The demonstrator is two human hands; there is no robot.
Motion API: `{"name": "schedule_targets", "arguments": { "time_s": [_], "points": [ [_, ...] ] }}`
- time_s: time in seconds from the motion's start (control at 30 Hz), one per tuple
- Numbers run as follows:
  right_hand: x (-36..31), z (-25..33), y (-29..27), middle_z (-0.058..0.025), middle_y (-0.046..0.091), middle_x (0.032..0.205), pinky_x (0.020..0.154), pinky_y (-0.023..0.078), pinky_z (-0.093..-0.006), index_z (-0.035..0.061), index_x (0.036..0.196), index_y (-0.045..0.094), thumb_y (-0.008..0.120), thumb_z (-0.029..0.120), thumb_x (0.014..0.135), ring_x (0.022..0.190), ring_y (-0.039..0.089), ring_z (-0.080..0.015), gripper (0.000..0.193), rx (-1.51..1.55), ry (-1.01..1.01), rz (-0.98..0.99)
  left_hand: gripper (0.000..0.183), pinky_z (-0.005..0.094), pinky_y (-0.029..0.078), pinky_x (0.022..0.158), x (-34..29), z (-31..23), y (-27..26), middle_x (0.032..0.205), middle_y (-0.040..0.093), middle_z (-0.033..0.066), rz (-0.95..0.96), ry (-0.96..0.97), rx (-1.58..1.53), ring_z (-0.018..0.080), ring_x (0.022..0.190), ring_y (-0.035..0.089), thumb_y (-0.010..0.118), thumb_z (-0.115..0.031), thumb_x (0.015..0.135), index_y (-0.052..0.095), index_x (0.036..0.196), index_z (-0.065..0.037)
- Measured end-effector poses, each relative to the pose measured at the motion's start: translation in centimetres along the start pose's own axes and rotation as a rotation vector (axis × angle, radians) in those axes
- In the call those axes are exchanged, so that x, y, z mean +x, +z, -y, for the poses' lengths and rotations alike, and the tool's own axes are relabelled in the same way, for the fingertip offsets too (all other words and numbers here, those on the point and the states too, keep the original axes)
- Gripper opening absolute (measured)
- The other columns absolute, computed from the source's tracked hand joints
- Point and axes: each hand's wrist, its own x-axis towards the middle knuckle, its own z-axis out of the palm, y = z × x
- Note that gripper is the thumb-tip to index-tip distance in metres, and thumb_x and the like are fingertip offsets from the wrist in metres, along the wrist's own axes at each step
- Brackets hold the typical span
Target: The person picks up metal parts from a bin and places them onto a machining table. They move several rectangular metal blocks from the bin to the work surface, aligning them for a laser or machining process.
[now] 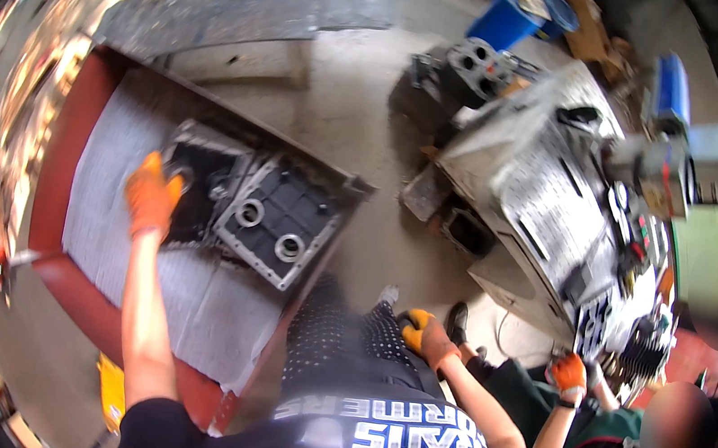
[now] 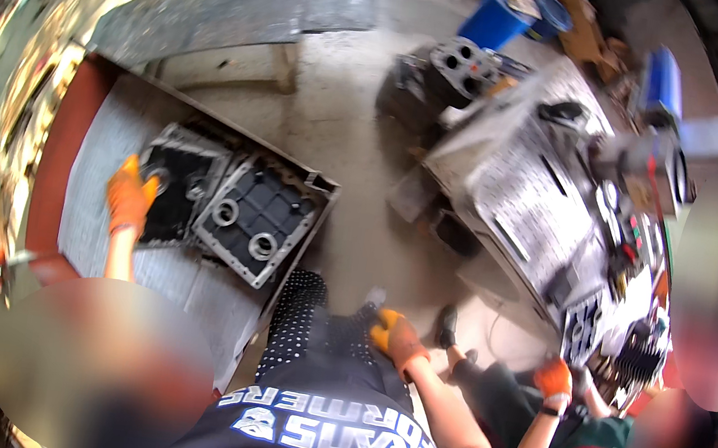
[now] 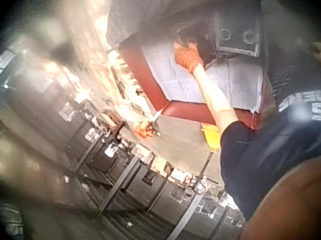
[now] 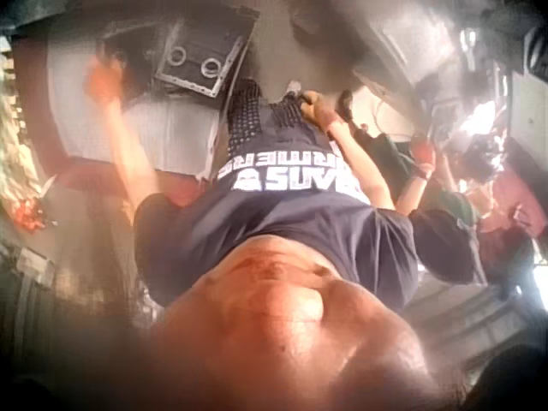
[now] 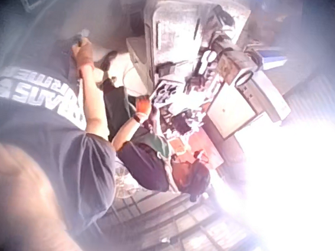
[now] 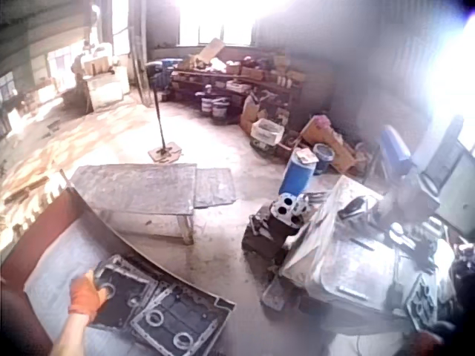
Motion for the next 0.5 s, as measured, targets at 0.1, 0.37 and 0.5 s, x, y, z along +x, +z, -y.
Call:
{"name": "schedule_targets", "arguments": {
  "time_s": [0.1,0.37,0.5],
  "points": [
    [-0.3,0.3,-0.8,-0.0175,0.060,0.101,0.078,0.045,-0.0335,0.0009,0.106,0.055,0.054,0.017,0.075,0.090,0.059,-0.0286,0.035,0.048,-0.120,-0.008,0.029,0.0446,0.043,0.058,-2.0,-2.2,-4.1,0.071,0.058,0.0226,-0.183,-0.055,0.044,0.0408,0.068,0.056,0.066,-0.018,0.067,0.052,0.083,0.001],
    [1.2,9.7,-1.8,-0.0105,0.057,0.107,0.082,0.043,-0.0292,0.0029,0.117,0.050,0.051,0.018,0.080,0.094,0.056,-0.0184,0.040,0.694,-0.359,0.501,0.054,0.0295,0.046,0.071,-4.9,-5.5,-13.1,0.094,0.057,0.0105,-0.405,-0.018,-0.720,0.0198,0.082,0.055,0.066,-0.008,0.072,0.044,0.121,0.002],
    [-1.4,12.0,-4.3,-0.0080,0.060,0.090,0.067,0.043,-0.0249,0.0007,0.114,0.050,0.051,0.033,0.085,0.076,0.053,-0.0139,0.044,0.972,-0.522,0.335,0.042,0.0287,0.046,0.080,-8.2,-16.8,-12.8,0.103,0.056,0.0103,-0.406,0.147,-0.978,0.0168,0.085,0.056,0.060,-0.009,0.077,0.049,0.114,0.006]
  ]
}}
